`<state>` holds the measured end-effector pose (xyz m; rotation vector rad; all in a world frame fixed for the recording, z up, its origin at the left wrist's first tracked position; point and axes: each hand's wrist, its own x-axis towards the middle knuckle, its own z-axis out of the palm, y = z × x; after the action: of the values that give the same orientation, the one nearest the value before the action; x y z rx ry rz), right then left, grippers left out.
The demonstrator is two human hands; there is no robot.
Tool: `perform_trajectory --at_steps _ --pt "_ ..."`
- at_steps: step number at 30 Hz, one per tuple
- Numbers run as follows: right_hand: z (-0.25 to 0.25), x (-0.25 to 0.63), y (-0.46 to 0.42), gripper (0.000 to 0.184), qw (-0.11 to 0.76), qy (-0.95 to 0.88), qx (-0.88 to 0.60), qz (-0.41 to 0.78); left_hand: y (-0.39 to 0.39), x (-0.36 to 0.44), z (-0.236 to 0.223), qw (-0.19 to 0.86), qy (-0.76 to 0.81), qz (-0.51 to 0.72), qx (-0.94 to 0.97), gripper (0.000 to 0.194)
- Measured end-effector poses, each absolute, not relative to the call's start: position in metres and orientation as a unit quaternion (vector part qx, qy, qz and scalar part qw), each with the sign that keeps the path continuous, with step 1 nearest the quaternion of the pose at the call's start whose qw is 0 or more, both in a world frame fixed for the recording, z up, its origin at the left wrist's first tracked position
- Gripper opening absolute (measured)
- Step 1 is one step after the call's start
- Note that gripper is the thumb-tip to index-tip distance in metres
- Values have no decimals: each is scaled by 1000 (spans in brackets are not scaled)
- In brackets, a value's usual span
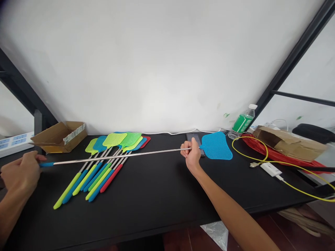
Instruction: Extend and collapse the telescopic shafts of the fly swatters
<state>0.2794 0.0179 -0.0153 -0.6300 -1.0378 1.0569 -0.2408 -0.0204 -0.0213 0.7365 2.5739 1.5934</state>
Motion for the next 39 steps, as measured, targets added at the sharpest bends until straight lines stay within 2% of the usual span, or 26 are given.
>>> perform_trajectory --at_steps 13,39 --pt "-17 276 17 70 686 -482 -290 461 -24 -231 -13 17 828 495 264 35" --pt "-24 273 17 68 661 -488 -299 486 -32 -215 -4 48 811 492 313 37"
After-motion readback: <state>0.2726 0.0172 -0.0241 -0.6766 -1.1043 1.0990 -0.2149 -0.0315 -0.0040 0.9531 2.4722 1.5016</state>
